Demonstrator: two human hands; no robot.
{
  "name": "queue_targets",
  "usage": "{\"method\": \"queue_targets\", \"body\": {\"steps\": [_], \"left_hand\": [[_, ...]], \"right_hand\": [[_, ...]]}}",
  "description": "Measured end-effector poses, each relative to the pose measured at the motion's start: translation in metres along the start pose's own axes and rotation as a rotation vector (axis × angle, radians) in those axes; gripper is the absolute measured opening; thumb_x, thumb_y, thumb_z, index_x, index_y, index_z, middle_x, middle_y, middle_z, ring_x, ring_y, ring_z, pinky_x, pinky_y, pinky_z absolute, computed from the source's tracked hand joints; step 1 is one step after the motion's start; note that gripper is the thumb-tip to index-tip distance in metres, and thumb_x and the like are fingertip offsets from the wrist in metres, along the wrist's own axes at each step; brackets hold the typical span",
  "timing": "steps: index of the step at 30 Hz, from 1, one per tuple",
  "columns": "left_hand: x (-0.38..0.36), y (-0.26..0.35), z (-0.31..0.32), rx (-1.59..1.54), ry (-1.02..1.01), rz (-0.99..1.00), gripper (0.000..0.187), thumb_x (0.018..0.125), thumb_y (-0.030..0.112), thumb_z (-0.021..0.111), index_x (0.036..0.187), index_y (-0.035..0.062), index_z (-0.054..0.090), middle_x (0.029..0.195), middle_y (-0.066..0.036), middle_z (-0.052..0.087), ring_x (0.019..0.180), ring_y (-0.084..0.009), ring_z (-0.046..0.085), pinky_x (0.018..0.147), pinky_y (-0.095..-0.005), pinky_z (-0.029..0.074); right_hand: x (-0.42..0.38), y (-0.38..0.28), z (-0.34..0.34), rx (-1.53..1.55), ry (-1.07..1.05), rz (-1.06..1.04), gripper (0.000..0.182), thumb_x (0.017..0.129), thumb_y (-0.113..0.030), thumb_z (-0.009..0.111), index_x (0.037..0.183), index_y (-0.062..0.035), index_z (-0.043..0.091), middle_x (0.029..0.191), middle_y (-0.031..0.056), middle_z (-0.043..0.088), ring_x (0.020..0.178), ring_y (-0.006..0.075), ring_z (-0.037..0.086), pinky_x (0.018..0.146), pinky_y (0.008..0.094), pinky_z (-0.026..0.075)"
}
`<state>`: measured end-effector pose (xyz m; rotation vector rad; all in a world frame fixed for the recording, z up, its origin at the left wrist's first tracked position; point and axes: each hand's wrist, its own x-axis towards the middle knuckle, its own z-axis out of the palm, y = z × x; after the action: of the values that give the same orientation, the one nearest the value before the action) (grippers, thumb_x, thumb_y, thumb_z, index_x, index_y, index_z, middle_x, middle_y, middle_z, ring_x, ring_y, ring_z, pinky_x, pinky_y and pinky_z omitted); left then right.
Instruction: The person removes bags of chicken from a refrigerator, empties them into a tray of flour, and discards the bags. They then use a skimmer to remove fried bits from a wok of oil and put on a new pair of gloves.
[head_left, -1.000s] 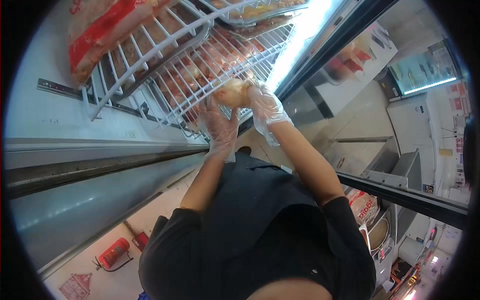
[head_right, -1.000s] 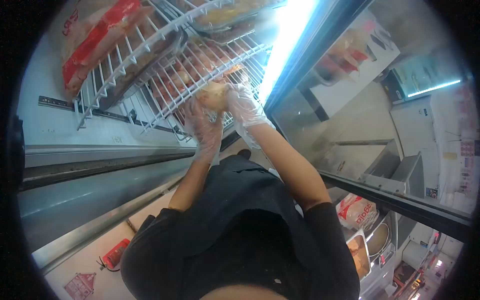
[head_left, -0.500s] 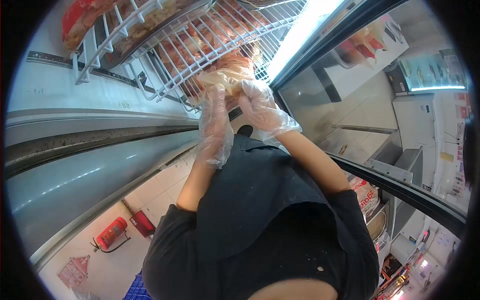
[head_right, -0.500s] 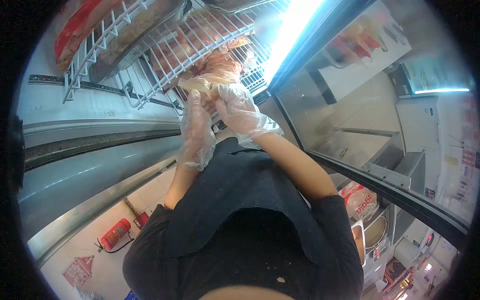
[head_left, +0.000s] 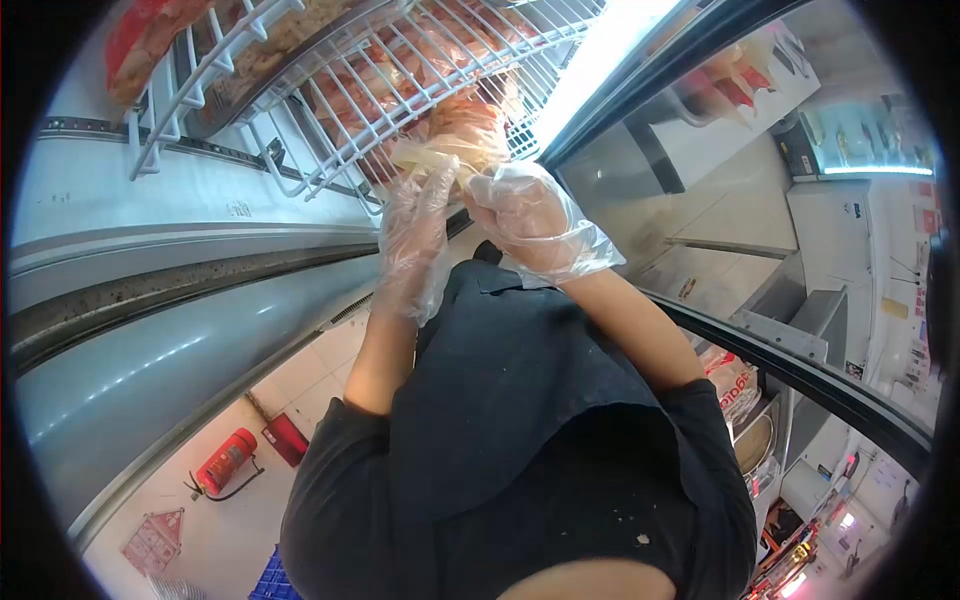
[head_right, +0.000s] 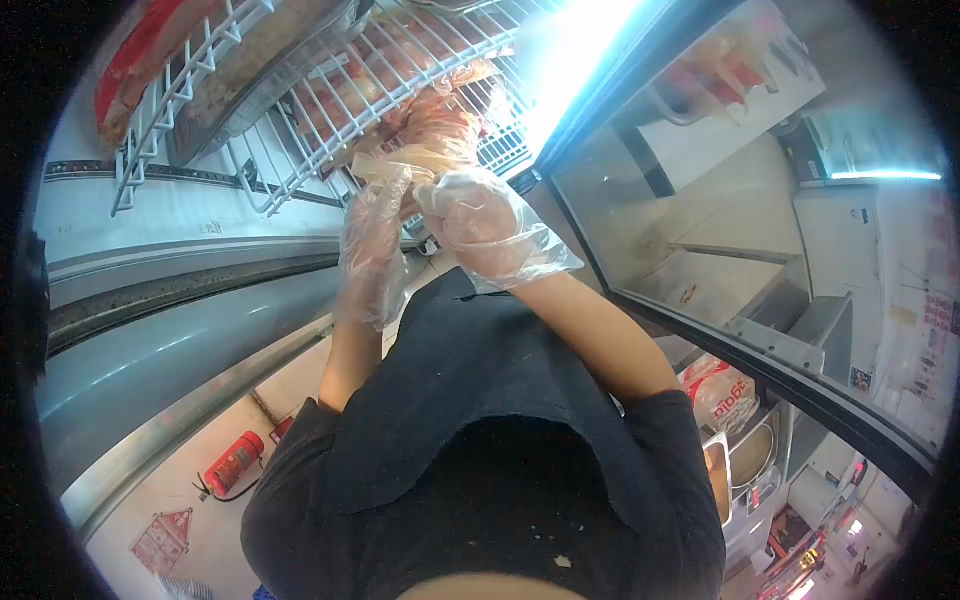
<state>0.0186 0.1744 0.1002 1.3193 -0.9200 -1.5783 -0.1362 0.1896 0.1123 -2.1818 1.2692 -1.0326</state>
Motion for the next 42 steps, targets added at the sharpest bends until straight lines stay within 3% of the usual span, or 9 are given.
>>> {"method": "queue_targets", "body": {"steps": [8, 13, 18, 29, 32, 35, 38, 41, 42], "left_hand": [[-0.006, 0.018, 0.001, -0.192, 0.092, -0.044, 0.033, 0.092, 0.028, 0.059, 0.107, -0.0002, 0.062, 0.095, -0.007, 0.065, 0.085, -0.0136, 0.062, 0.079, -0.0274, 0.048], [0.012, -0.003, -0.012, -0.157, 0.043, -0.015, 0.024, 0.088, 0.023, 0.064, 0.098, 0.0005, 0.064, 0.088, -0.006, 0.065, 0.08, -0.0124, 0.062, 0.073, -0.0263, 0.05], [0.019, -0.016, -0.013, -0.084, 0.092, -0.005, 0.022, 0.084, 0.018, 0.069, 0.095, 0.0008, 0.063, 0.084, -0.007, 0.065, 0.074, -0.0138, 0.063, 0.07, -0.0276, 0.053], [0.023, -0.023, -0.007, -0.225, 0.121, -0.063, 0.03, 0.077, 0.016, 0.077, 0.094, -0.0015, 0.059, 0.084, -0.01, 0.064, 0.072, -0.0155, 0.064, 0.068, -0.0257, 0.053], [0.028, -0.035, -0.01, -0.174, 0.144, -0.069, 0.03, 0.077, 0.016, 0.076, 0.093, -0.0016, 0.059, 0.085, -0.009, 0.064, 0.073, -0.0151, 0.063, 0.068, -0.0256, 0.053], [0.029, -0.044, -0.012, -0.168, 0.169, -0.049, 0.028, 0.079, 0.016, 0.074, 0.094, -0.0014, 0.06, 0.085, -0.01, 0.064, 0.073, -0.0152, 0.063, 0.067, -0.0261, 0.053], [0.026, -0.042, -0.008, -0.184, 0.213, -0.072, 0.025, 0.081, 0.015, 0.071, 0.096, -0.0009, 0.06, 0.085, -0.01, 0.064, 0.073, -0.0156, 0.063, 0.066, -0.0262, 0.053], [0.024, -0.035, -0.004, -0.288, 0.251, -0.086, 0.021, 0.084, 0.014, 0.068, 0.098, -0.0005, 0.061, 0.086, -0.009, 0.064, 0.072, -0.0158, 0.063, 0.064, -0.0271, 0.054], [0.023, -0.035, -0.005, -0.308, 0.241, -0.097, 0.02, 0.084, 0.013, 0.067, 0.098, -0.0004, 0.061, 0.086, -0.009, 0.063, 0.072, -0.0157, 0.063, 0.065, -0.0273, 0.054]], "right_hand": [[-0.001, 0.015, 0.021, -0.073, 0.055, -0.116, 0.008, 0.083, -0.015, 0.065, 0.079, -0.0082, 0.061, 0.068, 0.0108, 0.056, 0.065, 0.0303, 0.056, 0.058, 0.0419, 0.045], [0.01, 0.017, 0.01, 0.184, -0.156, 0.121, 0.008, 0.078, -0.011, 0.067, 0.083, -0.0063, 0.063, 0.073, 0.0117, 0.061, 0.066, 0.0299, 0.058, 0.061, 0.0389, 0.047], [0.015, 0.033, 0.005, 0.857, -0.277, 0.648, 0.003, 0.082, -0.003, 0.068, 0.083, -0.0023, 0.066, 0.075, 0.0004, 0.063, 0.067, 0.0104, 0.058, 0.062, 0.0243, 0.047], [0.012, 0.06, 0.027, 1.136, -0.349, 0.677, 0.013, 0.084, -0.007, 0.06, 0.093, -0.0004, 0.066, 0.083, 0.0052, 0.065, 0.076, 0.0121, 0.059, 0.067, 0.0255, 0.047], [0.021, 0.043, 0.025, 0.83, -0.409, 0.731, 0.014, 0.086, -0.007, 0.056, 0.093, -0.0001, 0.066, 0.075, 0.0015, 0.06, 0.068, 0.0106, 0.054, 0.062, 0.0243, 0.044], [0.022, 0.043, 0.039, 0.553, -0.465, 0.743, 0.02, 0.083, -0.016, 0.061, 0.095, -0.0002, 0.064, 0.084, 0.0112, 0.065, 0.08, 0.0224, 0.062, 0.071, 0.0345, 0.048], [0.012, 0.057, 0.064, 0.241, -0.259, 0.363, 0.019, 0.084, -0.015, 0.057, 0.092, 0.0008, 0.063, 0.088, 0.0226, 0.063, 0.087, 0.0382, 0.061, 0.076, 0.0406, 0.048], [0.017, 0.054, 0.06, 0.415, -0.289, 0.5, 0.021, 0.084, -0.016, 0.058, 0.093, 0.0016, 0.062, 0.088, 0.0202, 0.065, 0.087, 0.0323, 0.064, 0.075, 0.0398, 0.049], [0.02, 0.051, 0.055, 0.702, -0.343, 0.673, 0.021, 0.087, -0.019, 0.057, 0.093, 0.0008, 0.063, 0.085, 0.0129, 0.066, 0.08, 0.0229, 0.064, 0.071, 0.0353, 0.049]]}}
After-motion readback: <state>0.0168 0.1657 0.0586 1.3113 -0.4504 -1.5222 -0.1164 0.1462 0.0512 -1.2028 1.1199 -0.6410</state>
